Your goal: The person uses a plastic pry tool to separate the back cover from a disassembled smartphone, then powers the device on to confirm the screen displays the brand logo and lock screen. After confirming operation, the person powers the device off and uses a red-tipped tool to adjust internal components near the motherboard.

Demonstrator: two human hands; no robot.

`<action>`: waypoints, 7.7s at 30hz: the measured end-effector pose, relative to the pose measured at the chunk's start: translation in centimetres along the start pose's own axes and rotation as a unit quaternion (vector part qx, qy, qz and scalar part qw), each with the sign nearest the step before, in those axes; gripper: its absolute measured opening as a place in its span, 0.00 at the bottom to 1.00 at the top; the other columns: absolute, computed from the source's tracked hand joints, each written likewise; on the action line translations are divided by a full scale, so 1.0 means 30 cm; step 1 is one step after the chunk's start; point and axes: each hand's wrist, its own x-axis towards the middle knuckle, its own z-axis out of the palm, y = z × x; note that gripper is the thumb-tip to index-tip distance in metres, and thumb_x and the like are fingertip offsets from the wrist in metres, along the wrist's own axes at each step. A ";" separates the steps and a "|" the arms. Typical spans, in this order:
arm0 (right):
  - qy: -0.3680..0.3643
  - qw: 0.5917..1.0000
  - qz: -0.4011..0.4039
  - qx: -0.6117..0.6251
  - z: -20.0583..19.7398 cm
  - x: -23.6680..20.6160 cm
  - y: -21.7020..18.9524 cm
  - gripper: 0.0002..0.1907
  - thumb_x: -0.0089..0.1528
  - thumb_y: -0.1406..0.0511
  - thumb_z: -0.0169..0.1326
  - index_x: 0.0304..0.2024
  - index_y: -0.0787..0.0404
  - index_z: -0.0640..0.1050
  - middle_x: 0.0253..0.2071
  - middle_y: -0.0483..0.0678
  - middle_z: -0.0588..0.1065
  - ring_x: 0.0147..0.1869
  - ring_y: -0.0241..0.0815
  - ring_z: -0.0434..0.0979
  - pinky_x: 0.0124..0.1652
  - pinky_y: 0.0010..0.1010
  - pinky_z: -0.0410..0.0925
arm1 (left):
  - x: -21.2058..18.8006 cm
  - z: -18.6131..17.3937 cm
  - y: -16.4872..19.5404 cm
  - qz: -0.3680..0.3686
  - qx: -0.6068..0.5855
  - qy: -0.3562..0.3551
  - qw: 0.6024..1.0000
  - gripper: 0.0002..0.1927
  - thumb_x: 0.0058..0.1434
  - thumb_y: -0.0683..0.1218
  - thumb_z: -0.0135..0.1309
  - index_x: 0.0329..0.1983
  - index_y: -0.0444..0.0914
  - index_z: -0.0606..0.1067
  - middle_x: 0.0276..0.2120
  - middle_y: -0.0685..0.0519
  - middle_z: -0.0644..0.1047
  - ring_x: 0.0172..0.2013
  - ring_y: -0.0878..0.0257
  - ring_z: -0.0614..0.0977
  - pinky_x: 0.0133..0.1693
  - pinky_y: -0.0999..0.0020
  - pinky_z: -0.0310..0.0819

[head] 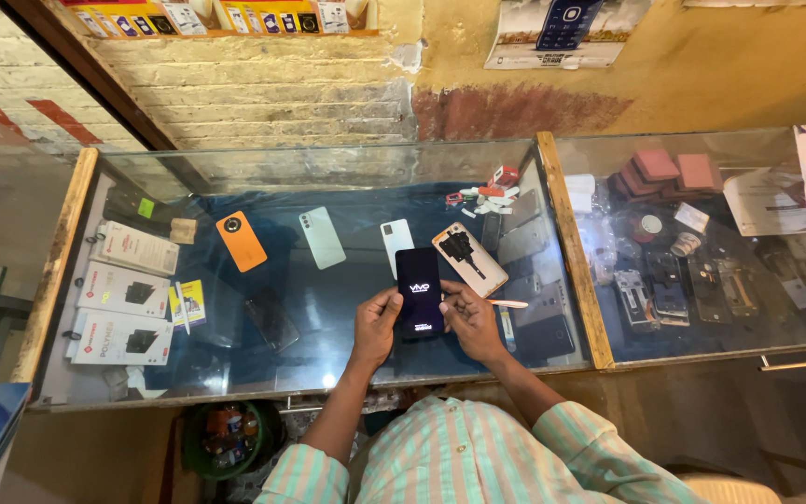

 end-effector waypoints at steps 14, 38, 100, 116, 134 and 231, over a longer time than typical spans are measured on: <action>0.009 1.000 -0.010 0.018 0.004 0.002 0.004 0.20 0.67 0.72 0.52 0.62 0.70 0.71 0.33 0.42 0.75 0.31 0.26 0.72 0.31 0.19 0.69 | 0.006 0.002 0.001 -0.016 -0.016 -0.002 1.000 0.22 0.71 0.52 0.52 0.55 0.29 0.78 0.43 0.50 0.83 0.42 0.68 0.80 0.47 0.73 0.75; -0.043 0.996 0.021 0.069 -0.034 0.064 -0.043 0.33 0.63 0.75 0.55 0.71 0.66 0.62 0.44 0.48 0.78 0.43 0.31 0.75 0.42 0.22 0.70 | 0.003 -0.005 0.017 0.023 0.053 -0.002 0.998 0.19 0.73 0.50 0.52 0.51 0.29 0.80 0.38 0.55 0.81 0.39 0.71 0.76 0.44 0.74 0.72; -0.014 0.989 0.129 -0.074 -0.064 0.047 -0.036 0.12 0.71 0.64 0.51 0.41 0.69 0.77 0.28 0.45 0.75 0.29 0.33 0.78 0.30 0.26 0.74 | 0.015 0.015 0.023 0.039 0.095 -0.015 0.995 0.18 0.71 0.49 0.53 0.53 0.31 0.80 0.43 0.52 0.83 0.43 0.69 0.79 0.47 0.74 0.73; -0.069 0.982 0.089 0.149 -0.028 0.020 -0.038 0.21 0.70 0.63 0.52 0.63 0.68 0.74 0.39 0.38 0.75 0.37 0.27 0.65 0.39 0.20 0.62 | 0.017 0.025 0.036 0.004 0.049 -0.027 0.998 0.17 0.71 0.49 0.53 0.53 0.31 0.79 0.37 0.57 0.80 0.37 0.72 0.75 0.42 0.75 0.71; -0.073 0.977 0.079 0.183 -0.004 0.028 -0.109 0.18 0.70 0.65 0.52 0.60 0.68 0.75 0.39 0.39 0.76 0.36 0.27 0.65 0.38 0.21 0.61 | 0.023 0.052 0.124 -0.024 0.008 -0.057 0.998 0.19 0.72 0.50 0.53 0.53 0.30 0.79 0.36 0.58 0.79 0.36 0.72 0.73 0.40 0.76 0.69; -0.127 0.977 0.083 0.148 -0.017 0.052 -0.052 0.21 0.72 0.62 0.47 0.64 0.66 0.72 0.46 0.41 0.77 0.44 0.28 0.74 0.46 0.23 0.70 | -0.016 0.066 0.132 0.037 0.088 0.029 0.995 0.18 0.73 0.49 0.51 0.51 0.28 0.79 0.38 0.55 0.81 0.40 0.70 0.78 0.45 0.73 0.73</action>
